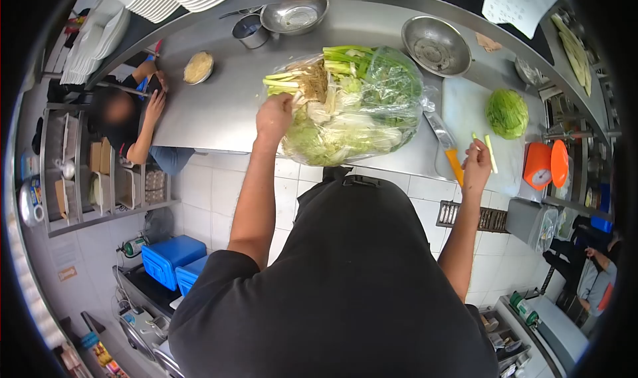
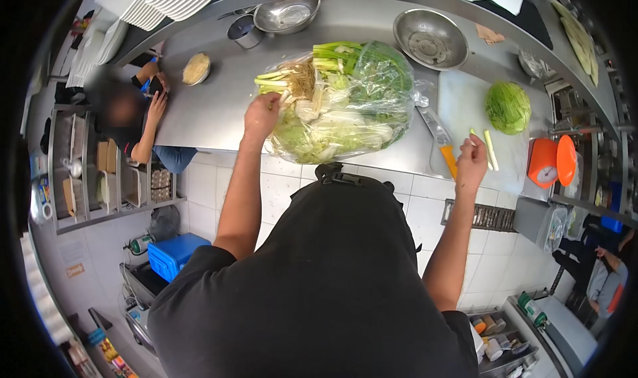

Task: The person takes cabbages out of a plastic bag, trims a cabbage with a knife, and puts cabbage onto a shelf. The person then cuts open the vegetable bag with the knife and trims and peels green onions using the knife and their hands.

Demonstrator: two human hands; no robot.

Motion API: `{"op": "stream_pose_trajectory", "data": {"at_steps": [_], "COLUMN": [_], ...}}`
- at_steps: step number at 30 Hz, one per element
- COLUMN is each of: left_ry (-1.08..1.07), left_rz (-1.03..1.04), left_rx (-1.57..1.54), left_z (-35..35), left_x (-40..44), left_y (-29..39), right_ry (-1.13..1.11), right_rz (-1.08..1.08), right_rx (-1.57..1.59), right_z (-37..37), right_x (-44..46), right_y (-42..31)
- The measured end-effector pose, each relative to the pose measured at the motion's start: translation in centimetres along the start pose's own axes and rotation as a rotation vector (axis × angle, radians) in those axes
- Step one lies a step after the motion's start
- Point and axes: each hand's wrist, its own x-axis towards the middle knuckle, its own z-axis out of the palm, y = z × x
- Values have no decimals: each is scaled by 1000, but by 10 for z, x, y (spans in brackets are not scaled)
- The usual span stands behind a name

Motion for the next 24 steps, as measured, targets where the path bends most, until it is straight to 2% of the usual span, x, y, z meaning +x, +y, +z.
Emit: {"op": "stream_pose_trajectory", "data": {"at_steps": [3, 7, 13, 16, 19, 23, 24], "left_ry": [-6, -79, -29, -39, -274, -338, -323], "left_rz": [-5, 2, 69, 58, -129, -126, -123], "left_rx": [-27, 98, 75, -89, -281, -537, -576], "left_z": [3, -10, 6, 0, -15, -9, -5], "left_x": [-8, -23, -31, -31, -29, -27, -28], "left_y": [2, -1, -16, -4, 13, 11, 11], "right_ry": [-119, -180, -182, -173, -267, -217, -261], "right_rz": [-237, -216, -210, -315, -298, -222, -126], "right_rx": [-335, -989, -1049, -995, -1034, -863, -837], "right_z": [21, 13, 7, 21, 33, 21, 12], "right_x": [-12, -28, -41, -29, -27, -44, -52], "right_y": [-13, -13, 11, 17, 1, -5, -11]}}
